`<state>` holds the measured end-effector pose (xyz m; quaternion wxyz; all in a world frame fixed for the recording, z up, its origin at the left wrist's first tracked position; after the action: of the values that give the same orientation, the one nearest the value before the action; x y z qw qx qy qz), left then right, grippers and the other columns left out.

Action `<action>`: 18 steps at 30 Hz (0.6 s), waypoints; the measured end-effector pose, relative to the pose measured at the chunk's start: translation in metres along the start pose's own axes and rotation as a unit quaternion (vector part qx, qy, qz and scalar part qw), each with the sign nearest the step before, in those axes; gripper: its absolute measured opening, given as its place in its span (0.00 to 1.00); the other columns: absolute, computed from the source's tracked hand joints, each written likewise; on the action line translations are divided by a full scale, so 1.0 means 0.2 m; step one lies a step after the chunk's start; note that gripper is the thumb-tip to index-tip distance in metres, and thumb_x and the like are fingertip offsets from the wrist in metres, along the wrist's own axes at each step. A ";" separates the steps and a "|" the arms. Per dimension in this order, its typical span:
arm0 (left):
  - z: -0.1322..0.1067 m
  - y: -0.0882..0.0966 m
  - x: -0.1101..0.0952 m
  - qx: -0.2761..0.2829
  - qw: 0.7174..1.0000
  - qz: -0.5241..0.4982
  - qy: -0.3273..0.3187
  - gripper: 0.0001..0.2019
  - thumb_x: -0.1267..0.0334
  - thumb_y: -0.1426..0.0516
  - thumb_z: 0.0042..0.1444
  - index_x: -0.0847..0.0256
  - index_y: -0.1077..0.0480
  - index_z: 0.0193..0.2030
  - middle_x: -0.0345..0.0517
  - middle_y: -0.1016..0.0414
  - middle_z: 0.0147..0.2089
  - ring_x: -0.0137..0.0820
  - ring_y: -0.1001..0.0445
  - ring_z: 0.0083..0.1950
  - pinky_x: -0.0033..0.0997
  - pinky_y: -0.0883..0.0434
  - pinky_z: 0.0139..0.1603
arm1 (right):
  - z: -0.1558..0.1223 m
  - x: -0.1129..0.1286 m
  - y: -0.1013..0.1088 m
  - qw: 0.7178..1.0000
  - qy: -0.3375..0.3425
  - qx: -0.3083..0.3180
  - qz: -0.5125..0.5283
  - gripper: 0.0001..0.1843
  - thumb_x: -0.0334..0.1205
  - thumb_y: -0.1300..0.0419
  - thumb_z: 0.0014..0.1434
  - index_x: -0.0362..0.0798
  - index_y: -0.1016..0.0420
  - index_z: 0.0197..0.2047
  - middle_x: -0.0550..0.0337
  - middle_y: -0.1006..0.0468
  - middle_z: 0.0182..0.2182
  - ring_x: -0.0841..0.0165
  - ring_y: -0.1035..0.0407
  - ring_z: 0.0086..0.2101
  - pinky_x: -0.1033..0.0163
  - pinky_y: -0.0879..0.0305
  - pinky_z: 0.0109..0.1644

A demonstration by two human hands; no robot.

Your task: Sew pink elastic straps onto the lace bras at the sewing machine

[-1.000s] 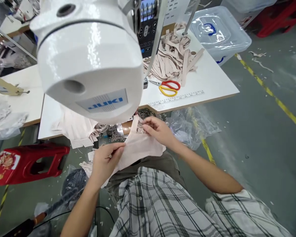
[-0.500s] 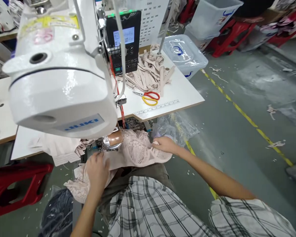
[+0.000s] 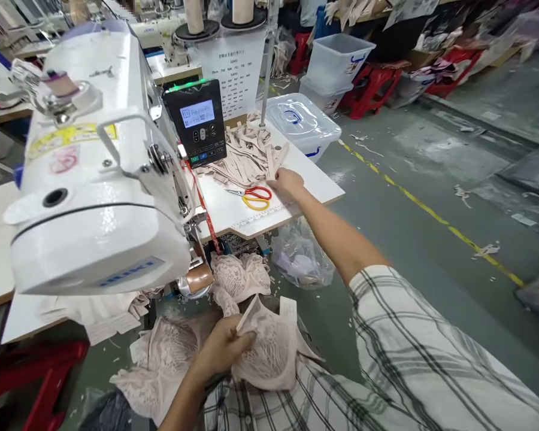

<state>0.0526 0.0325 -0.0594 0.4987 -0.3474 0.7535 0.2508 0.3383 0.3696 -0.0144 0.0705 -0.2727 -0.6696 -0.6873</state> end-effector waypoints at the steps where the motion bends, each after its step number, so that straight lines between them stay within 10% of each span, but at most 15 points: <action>1: -0.01 0.01 -0.01 -0.025 1.000 -0.010 0.005 0.21 0.46 0.46 0.62 0.62 0.39 0.27 0.38 0.42 0.27 0.27 0.43 0.31 0.26 0.43 0.32 | 0.04 0.01 0.00 1.000 0.004 0.006 0.006 0.10 0.41 0.35 0.51 0.43 0.24 0.34 0.47 0.22 0.36 0.56 0.30 0.40 0.58 0.37 0.42; 7: -0.11 0.15 -0.08 -0.140 0.990 -0.021 -0.008 0.21 0.46 0.46 0.62 0.63 0.35 0.28 0.39 0.39 0.27 0.28 0.40 0.31 0.26 0.41 0.32 | -0.25 0.03 0.03 0.987 0.057 0.014 0.150 0.10 0.42 0.42 0.59 0.46 0.28 0.30 0.57 0.27 0.27 0.68 0.32 0.31 0.64 0.36 0.35; 12: -0.20 0.27 -0.12 -0.191 0.981 -0.003 -0.024 0.22 0.45 0.46 0.62 0.62 0.34 0.27 0.38 0.41 0.26 0.27 0.41 0.29 0.26 0.42 0.31 | -1.02 0.17 -0.17 0.763 0.016 0.359 0.537 0.18 0.49 0.26 0.44 0.49 0.20 0.36 0.63 0.26 0.24 0.75 0.37 0.21 0.68 0.37 0.25; 18: -0.28 0.30 -0.15 -0.169 0.985 0.025 -0.029 0.21 0.46 0.47 0.63 0.63 0.31 0.29 0.38 0.40 0.25 0.26 0.41 0.28 0.25 0.43 0.29 | -1.59 0.36 -0.35 0.663 0.049 0.524 0.532 0.14 0.51 0.28 0.50 0.50 0.15 0.35 0.54 0.23 0.53 0.64 0.27 0.48 0.61 0.31 0.52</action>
<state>-0.0174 0.0379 -0.0088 0.4480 -0.4004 0.6940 0.3967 0.1561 0.0901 -0.0290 0.5880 -0.4664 -0.6560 -0.0803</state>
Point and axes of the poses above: each hand's wrist, its own z-axis towards the middle knuckle, its own y-axis out of the back of the hand, x = y × z, the point moved 6 cm from there along z, towards the middle knuckle
